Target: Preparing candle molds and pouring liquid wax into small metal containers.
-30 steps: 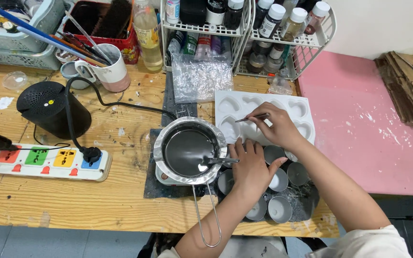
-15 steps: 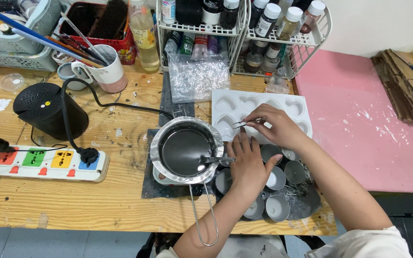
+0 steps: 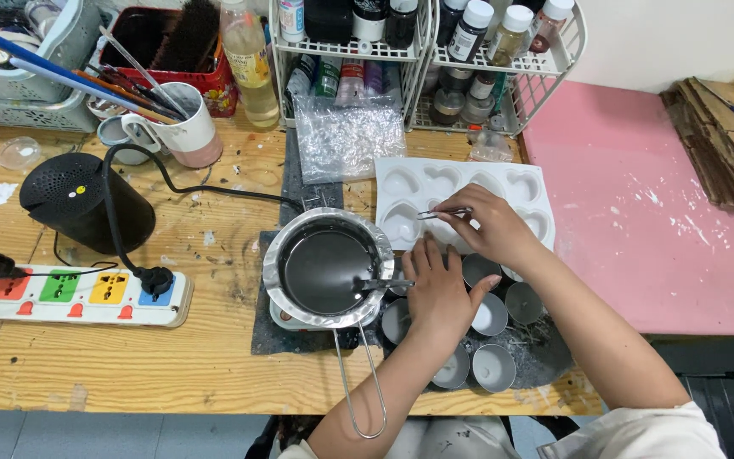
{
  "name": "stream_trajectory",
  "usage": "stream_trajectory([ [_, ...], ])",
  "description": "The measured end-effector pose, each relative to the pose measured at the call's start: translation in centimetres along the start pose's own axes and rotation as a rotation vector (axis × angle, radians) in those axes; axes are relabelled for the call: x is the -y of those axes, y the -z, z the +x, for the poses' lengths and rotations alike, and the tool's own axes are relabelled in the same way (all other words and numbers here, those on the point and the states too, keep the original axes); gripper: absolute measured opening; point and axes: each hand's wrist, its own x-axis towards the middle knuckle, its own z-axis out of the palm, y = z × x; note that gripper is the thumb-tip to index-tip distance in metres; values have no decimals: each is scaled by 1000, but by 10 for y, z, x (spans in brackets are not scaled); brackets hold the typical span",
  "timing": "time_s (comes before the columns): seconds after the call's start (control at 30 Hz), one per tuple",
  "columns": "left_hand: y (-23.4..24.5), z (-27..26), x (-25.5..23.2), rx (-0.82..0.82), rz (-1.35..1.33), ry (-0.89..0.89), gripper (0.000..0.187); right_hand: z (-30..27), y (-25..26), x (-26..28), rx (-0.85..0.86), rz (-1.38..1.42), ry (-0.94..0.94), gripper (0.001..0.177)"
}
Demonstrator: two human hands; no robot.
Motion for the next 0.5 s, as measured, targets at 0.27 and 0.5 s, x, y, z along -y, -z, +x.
stream_trajectory([
  [0.27, 5, 1, 1, 11, -21, 17, 85, -30, 24, -29, -252, 282, -265, 13],
  [0.5, 3, 7, 4, -47, 98, 60, 90, -48, 38, -24, -167, 80, -293, 16],
])
